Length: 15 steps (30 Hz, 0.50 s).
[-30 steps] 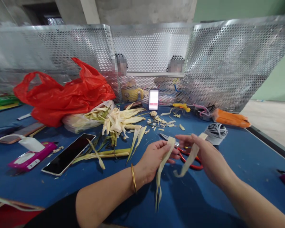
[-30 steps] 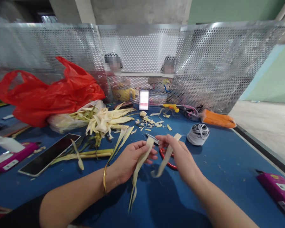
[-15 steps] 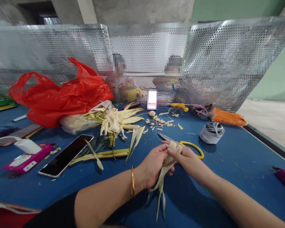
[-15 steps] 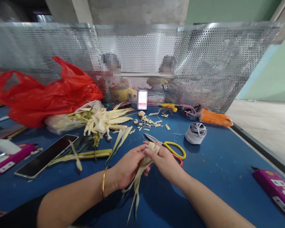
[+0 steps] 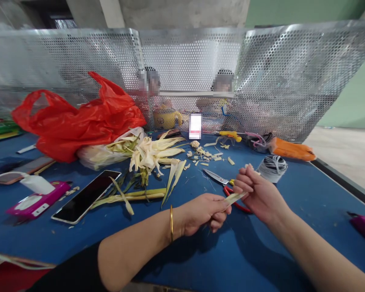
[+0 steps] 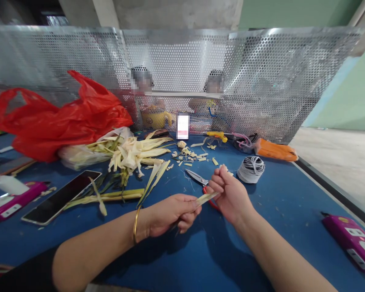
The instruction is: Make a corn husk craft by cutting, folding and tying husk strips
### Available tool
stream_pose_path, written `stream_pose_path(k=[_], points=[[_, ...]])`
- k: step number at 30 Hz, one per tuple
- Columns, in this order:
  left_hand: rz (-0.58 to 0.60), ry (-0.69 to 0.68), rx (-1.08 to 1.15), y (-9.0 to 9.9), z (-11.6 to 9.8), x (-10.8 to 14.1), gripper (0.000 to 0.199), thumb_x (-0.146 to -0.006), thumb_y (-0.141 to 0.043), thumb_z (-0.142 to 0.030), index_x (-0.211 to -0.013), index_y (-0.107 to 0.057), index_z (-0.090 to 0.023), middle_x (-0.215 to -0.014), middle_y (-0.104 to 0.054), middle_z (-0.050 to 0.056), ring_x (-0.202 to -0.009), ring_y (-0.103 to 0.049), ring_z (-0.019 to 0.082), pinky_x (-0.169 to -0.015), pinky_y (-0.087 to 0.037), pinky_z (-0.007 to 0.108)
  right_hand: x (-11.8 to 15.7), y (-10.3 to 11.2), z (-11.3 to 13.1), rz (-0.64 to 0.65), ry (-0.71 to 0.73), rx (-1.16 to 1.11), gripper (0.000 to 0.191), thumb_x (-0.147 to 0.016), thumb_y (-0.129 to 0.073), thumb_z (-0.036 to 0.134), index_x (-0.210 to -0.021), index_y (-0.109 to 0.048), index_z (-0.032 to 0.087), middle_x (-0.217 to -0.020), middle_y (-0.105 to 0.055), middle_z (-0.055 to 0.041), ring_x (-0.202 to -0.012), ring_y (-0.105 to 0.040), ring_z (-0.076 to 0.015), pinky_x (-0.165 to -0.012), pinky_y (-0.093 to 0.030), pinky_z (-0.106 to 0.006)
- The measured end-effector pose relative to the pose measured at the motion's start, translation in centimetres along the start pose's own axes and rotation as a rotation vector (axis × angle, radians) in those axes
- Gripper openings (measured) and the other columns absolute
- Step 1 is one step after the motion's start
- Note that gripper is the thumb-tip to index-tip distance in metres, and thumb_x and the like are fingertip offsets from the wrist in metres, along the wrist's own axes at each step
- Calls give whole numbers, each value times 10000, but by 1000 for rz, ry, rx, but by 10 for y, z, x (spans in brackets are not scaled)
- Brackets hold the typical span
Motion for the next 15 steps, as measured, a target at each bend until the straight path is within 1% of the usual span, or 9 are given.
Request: stream_pose_path(k=[2, 4, 6, 10, 12, 13, 14, 15], points=[[12, 15, -38, -1, 0, 1, 336, -785, -603, -501, -729, -485, -191, -486, -293, -103, -391, -252, 47, -428, -265, 206, 1, 3, 4, -14, 46, 10, 163, -800, -667, 279, -747, -546, 184, -476, -182, 118, -387, -137, -56, -353, -309, -156], [8, 18, -63, -1, 0, 1, 343, -790, -585, -518, -735, -480, -196, -477, -281, -109, -377, -218, 44, -409, -236, 204, 1, 5, 5, -29, 62, 5, 123, -806, -651, 271, -794, -586, 167, -453, -162, 125, -390, -92, -57, -321, -247, -148], [-9, -1, -80, -1, 0, 1, 343, -800, -565, -516, -726, -475, -194, -473, -278, -110, -379, -200, 42, -401, -203, 200, 0, 5, 3, -50, 74, -4, 153, -813, -645, 303, -793, -590, 162, -436, -167, 128, -384, -80, -52, -311, -227, -146], [-14, -17, -188, 6, 1, 0, 285, -821, -533, -447, -725, -506, -180, -476, -302, -101, -389, -235, 50, -405, -222, 202, -1, 3, 3, -87, 130, 8, 226, -794, -682, 349, -740, -563, 165, -423, -212, 130, -366, -119, -40, -319, -233, -148], [-17, 18, -240, 12, 1, -1, 241, -825, -518, -397, -728, -525, -176, -475, -305, -99, -385, -231, 52, -403, -221, 202, -1, 5, 13, -128, 230, 12, 262, -796, -686, 382, -725, -547, 172, -421, -217, 128, -363, -137, -41, -325, -223, -153], [-44, 31, -259, 15, 1, -2, 222, -827, -506, -372, -726, -531, -176, -473, -304, -98, -382, -232, 53, -402, -222, 202, 0, 7, 20, -160, 316, 12, 278, -802, -681, 400, -718, -538, 176, -420, -216, 127, -363, -144, -43, -330, -221, -156], [-99, 25, -273, 19, 0, -3, 208, -832, -488, -348, -726, -536, -176, -475, -313, -94, -380, -245, 56, -402, -229, 202, 1, 8, 29, -195, 420, 13, 291, -811, -671, 414, -711, -530, 179, -419, -218, 124, -365, -152, -45, -338, -227, -160], [-196, -8, -284, 23, -3, -4, 195, -836, -468, -325, -736, -544, -176, -485, -336, -87, -382, -271, 60, -405, -240, 202, 3, 10, 37, -225, 524, 15, 301, -822, -660, 423, -705, -522, 182, -419, -221, 121, -368, -161, -48, -348, -240, -164]])
Point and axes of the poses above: each hand's wrist, its own x-axis away from the middle knuckle, its own y-axis out of the back of the hand, z = x × y, the point moved 2 cm from there along -x, towards the middle knuckle
